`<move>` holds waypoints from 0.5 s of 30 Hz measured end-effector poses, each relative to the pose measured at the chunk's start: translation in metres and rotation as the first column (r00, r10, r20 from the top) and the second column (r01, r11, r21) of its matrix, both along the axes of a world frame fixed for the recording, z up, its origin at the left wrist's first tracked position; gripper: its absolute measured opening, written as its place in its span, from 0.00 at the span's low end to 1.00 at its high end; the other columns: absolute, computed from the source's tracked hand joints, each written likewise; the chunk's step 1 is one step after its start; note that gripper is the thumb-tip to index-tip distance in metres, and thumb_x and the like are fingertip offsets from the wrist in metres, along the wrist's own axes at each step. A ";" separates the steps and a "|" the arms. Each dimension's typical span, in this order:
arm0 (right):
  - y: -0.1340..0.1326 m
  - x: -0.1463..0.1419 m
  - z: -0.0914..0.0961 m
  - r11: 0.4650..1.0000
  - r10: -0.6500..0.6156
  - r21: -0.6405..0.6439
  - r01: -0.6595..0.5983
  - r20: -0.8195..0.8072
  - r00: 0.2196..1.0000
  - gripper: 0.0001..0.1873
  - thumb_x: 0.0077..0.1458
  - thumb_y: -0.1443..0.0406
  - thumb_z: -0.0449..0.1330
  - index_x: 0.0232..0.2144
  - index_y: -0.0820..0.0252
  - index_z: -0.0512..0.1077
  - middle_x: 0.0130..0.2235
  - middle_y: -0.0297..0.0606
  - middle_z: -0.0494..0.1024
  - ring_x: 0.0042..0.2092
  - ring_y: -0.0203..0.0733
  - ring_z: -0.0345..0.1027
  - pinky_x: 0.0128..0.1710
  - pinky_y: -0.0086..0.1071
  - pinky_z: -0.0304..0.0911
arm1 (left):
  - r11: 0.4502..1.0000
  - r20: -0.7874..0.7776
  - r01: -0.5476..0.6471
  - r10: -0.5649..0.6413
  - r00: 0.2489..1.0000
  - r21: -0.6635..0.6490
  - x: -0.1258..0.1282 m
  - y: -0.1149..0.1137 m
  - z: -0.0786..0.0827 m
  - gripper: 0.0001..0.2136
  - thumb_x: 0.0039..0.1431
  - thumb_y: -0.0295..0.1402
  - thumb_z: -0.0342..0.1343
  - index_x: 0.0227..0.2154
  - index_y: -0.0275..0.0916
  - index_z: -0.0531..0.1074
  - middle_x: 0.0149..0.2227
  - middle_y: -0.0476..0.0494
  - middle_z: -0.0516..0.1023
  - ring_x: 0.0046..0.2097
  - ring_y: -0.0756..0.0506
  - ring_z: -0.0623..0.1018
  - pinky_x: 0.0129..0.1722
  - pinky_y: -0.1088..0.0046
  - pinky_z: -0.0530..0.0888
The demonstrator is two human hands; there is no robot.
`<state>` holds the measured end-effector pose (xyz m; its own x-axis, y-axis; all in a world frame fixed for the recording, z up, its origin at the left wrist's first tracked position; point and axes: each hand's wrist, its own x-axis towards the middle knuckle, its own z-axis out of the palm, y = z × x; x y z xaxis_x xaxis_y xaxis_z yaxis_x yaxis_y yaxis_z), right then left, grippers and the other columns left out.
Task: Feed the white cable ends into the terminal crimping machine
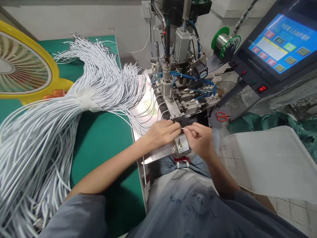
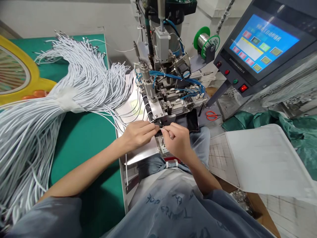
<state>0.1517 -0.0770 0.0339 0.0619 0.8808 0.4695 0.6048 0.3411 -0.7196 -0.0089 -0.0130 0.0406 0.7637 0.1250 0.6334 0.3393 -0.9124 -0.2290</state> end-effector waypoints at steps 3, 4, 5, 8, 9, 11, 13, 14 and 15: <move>0.007 0.012 0.006 0.982 0.166 -0.098 -0.163 0.025 0.986 0.13 0.50 0.72 0.56 0.15 0.61 0.66 0.17 0.26 0.50 0.20 0.30 0.47 0.22 0.29 0.46 | 0.999 -0.027 0.033 -0.034 0.999 -0.039 -0.002 0.006 0.003 0.12 0.61 0.22 0.46 0.24 0.35 0.69 0.22 0.51 0.67 0.23 0.53 0.64 0.21 0.74 0.58; 0.009 0.013 0.007 0.978 0.183 -0.104 -0.182 0.000 0.983 0.14 0.50 0.72 0.56 0.15 0.61 0.66 0.17 0.26 0.50 0.20 0.30 0.47 0.22 0.29 0.46 | 0.993 0.003 0.027 -0.027 1.000 -0.111 -0.001 0.006 0.002 0.12 0.61 0.23 0.46 0.24 0.36 0.70 0.22 0.51 0.68 0.24 0.52 0.64 0.21 0.74 0.58; 0.010 0.013 0.006 0.979 0.177 -0.093 -0.179 -0.036 0.984 0.14 0.50 0.71 0.56 0.15 0.61 0.66 0.17 0.26 0.50 0.20 0.30 0.47 0.22 0.29 0.46 | 0.979 0.047 0.023 -0.014 0.999 -0.203 0.000 0.006 0.000 0.11 0.61 0.25 0.47 0.25 0.36 0.71 0.22 0.50 0.68 0.24 0.52 0.65 0.21 0.74 0.58; 0.010 0.006 -0.001 0.996 0.081 -0.028 -0.088 -0.190 0.978 0.12 0.51 0.68 0.57 0.17 0.61 0.70 0.16 0.26 0.51 0.20 0.30 0.47 0.21 0.29 0.46 | 0.858 0.179 0.100 -0.009 0.984 -0.503 0.005 0.001 -0.006 0.10 0.61 0.32 0.51 0.26 0.36 0.73 0.22 0.48 0.71 0.26 0.52 0.68 0.23 0.76 0.62; 0.009 0.002 -0.004 0.999 0.041 -0.018 -0.047 -0.252 0.967 0.11 0.51 0.67 0.58 0.19 0.61 0.71 0.16 0.26 0.51 0.20 0.30 0.47 0.20 0.29 0.46 | 0.797 0.218 0.149 -0.022 0.976 -0.586 0.006 -0.001 -0.008 0.10 0.61 0.34 0.51 0.28 0.36 0.73 0.23 0.48 0.71 0.26 0.52 0.68 0.24 0.76 0.64; 0.006 -0.005 -0.010 0.999 -0.031 -0.023 0.024 -0.363 0.931 0.10 0.52 0.66 0.58 0.21 0.61 0.73 0.17 0.27 0.53 0.21 0.31 0.49 0.20 0.29 0.47 | 0.667 0.276 0.236 -0.048 0.960 -0.706 0.008 -0.004 -0.009 0.09 0.61 0.33 0.51 0.31 0.35 0.74 0.24 0.47 0.72 0.27 0.52 0.69 0.26 0.77 0.66; 0.005 -0.008 -0.016 0.997 -0.072 -0.036 0.062 -0.426 0.902 0.09 0.53 0.65 0.58 0.24 0.60 0.74 0.19 0.28 0.56 0.22 0.31 0.52 0.21 0.29 0.50 | 0.574 0.306 0.273 -0.041 0.951 -0.772 0.009 -0.006 -0.008 0.08 0.61 0.30 0.51 0.31 0.35 0.75 0.24 0.47 0.71 0.27 0.53 0.69 0.26 0.78 0.66; 0.005 -0.008 -0.017 0.997 -0.079 -0.032 0.073 -0.432 0.898 0.08 0.53 0.65 0.58 0.26 0.60 0.75 0.20 0.28 0.58 0.23 0.32 0.54 0.21 0.29 0.51 | 0.554 0.312 0.271 -0.021 0.950 -0.788 0.010 -0.007 -0.008 0.08 0.60 0.29 0.51 0.30 0.35 0.75 0.24 0.48 0.70 0.26 0.53 0.68 0.26 0.78 0.65; 0.005 -0.008 -0.018 0.996 -0.086 -0.019 0.086 -0.422 0.902 0.06 0.52 0.65 0.58 0.29 0.60 0.75 0.21 0.29 0.59 0.23 0.32 0.54 0.22 0.29 0.53 | 0.547 0.314 0.259 0.006 0.949 -0.796 0.011 -0.008 -0.007 0.08 0.59 0.29 0.52 0.29 0.35 0.75 0.22 0.49 0.69 0.25 0.53 0.67 0.25 0.78 0.64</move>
